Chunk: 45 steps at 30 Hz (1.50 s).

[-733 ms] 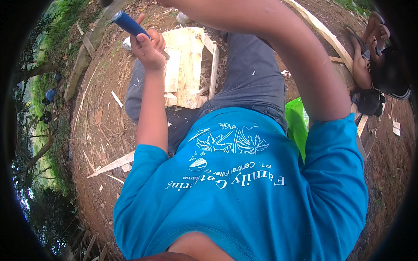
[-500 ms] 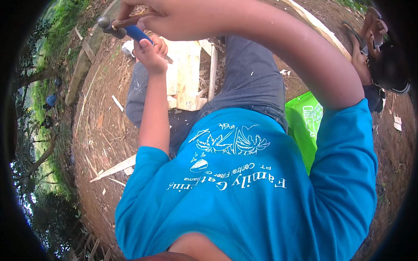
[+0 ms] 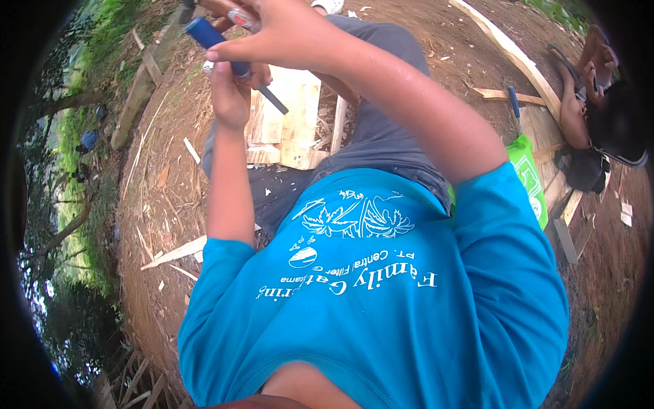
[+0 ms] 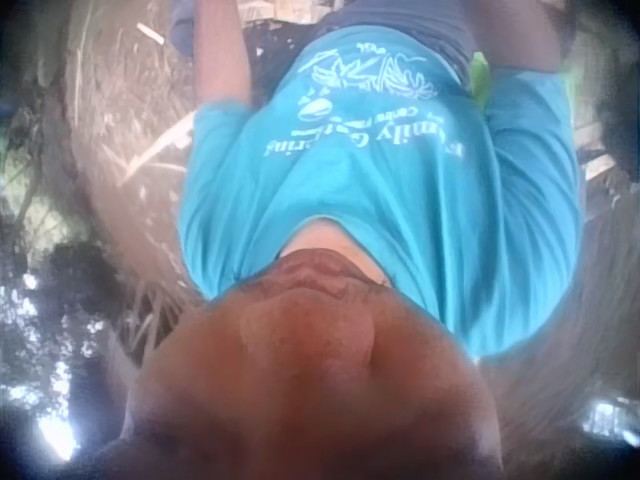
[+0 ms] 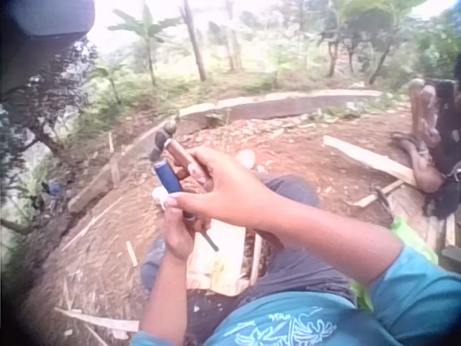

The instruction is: The person carves a piece of wood using a chisel and a hammer, striking the chisel with the hammer to remove shavings.

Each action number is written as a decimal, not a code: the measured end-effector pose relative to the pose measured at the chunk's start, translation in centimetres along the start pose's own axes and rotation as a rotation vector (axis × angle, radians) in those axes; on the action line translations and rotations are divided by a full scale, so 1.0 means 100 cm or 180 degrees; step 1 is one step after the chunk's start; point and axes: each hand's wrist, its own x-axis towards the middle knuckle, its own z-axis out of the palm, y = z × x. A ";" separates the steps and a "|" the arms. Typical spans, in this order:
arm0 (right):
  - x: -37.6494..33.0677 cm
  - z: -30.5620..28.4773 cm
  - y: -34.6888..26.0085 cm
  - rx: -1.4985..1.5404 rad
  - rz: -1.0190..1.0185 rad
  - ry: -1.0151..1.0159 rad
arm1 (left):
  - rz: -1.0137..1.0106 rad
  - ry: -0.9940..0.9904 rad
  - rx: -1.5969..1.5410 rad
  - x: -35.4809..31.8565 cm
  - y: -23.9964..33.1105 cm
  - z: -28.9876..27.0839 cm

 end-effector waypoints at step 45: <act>-0.071 0.009 -0.009 -0.0001 -0.0258 0.0329 | -0.1037 -0.0043 0.1470 -0.105 -0.002 0.032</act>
